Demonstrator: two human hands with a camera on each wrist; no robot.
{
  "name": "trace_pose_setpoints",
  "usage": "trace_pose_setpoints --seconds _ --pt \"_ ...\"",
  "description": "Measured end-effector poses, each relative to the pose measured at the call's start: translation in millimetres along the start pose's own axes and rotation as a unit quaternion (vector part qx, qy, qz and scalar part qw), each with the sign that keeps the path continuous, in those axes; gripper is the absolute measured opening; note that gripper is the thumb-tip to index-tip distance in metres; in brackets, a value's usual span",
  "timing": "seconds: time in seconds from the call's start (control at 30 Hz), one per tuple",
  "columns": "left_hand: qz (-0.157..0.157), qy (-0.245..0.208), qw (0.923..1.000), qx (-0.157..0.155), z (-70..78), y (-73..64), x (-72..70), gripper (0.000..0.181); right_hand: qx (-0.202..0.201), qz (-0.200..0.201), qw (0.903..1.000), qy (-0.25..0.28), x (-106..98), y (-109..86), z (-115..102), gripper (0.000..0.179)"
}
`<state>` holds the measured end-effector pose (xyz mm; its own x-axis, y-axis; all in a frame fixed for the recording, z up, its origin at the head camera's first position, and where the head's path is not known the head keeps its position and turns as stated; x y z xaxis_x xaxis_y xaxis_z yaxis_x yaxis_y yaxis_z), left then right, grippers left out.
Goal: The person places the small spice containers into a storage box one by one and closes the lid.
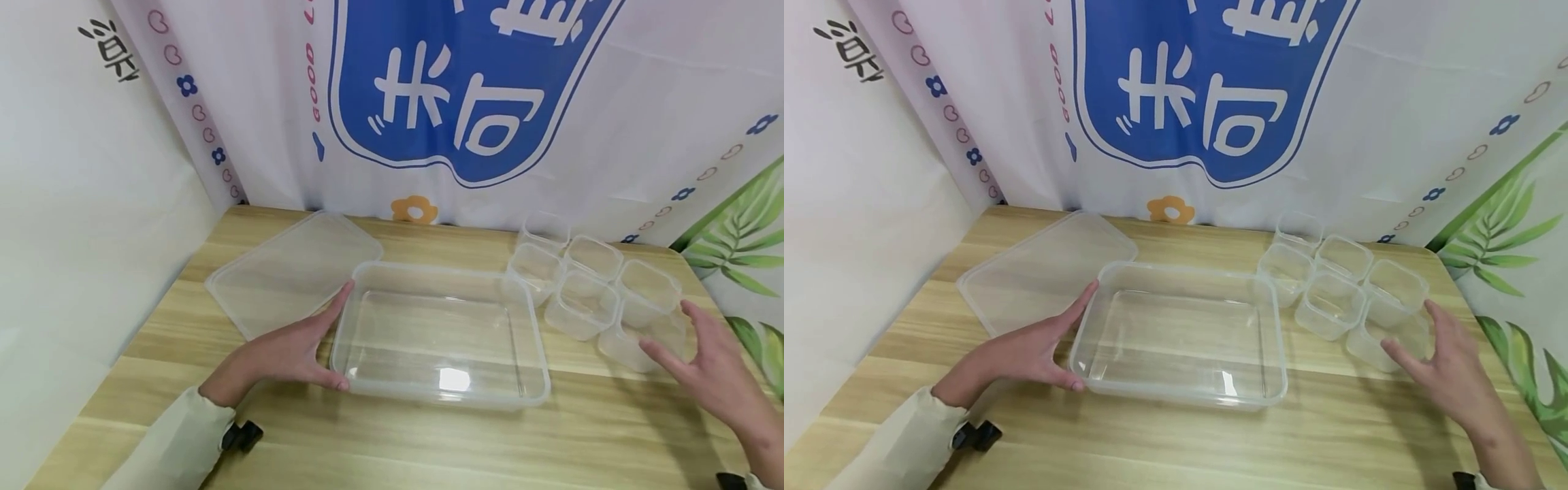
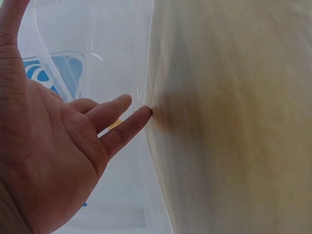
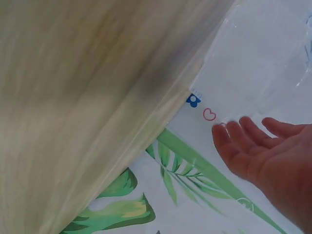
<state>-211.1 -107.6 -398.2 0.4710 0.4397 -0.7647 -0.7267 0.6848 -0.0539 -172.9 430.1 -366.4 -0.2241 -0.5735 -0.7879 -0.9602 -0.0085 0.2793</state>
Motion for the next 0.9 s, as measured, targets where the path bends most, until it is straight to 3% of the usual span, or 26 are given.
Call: trace_pose_setpoints --seconds 0.3,0.5,0.9 --pt "-0.004 -0.006 0.9999 -0.011 -4.2 0.0 -1.0 0.146 0.031 -0.080 0.9960 0.025 14 -1.5 13 0.086" --pt "-0.005 -0.005 1.0000 -0.004 -2.4 0.8 -0.9 0.145 0.038 -0.079 0.9959 0.021 13 -1.7 20 0.095" --pt "-0.011 -0.004 0.9998 -0.014 -5.7 0.9 -0.1 0.145 0.017 -0.051 0.9985 0.009 1 -1.1 16 0.088"
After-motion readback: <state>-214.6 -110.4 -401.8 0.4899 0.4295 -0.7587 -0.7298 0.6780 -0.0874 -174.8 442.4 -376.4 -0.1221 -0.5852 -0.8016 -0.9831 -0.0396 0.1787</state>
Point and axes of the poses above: each hand's wrist, its own y-axis towards the middle knuckle, its own x-axis out of the palm, z = x × y, the point moved 10 cm from there along y, towards the middle knuckle, and after that the axes turned 3 degrees about y, right-handed, at the moved point
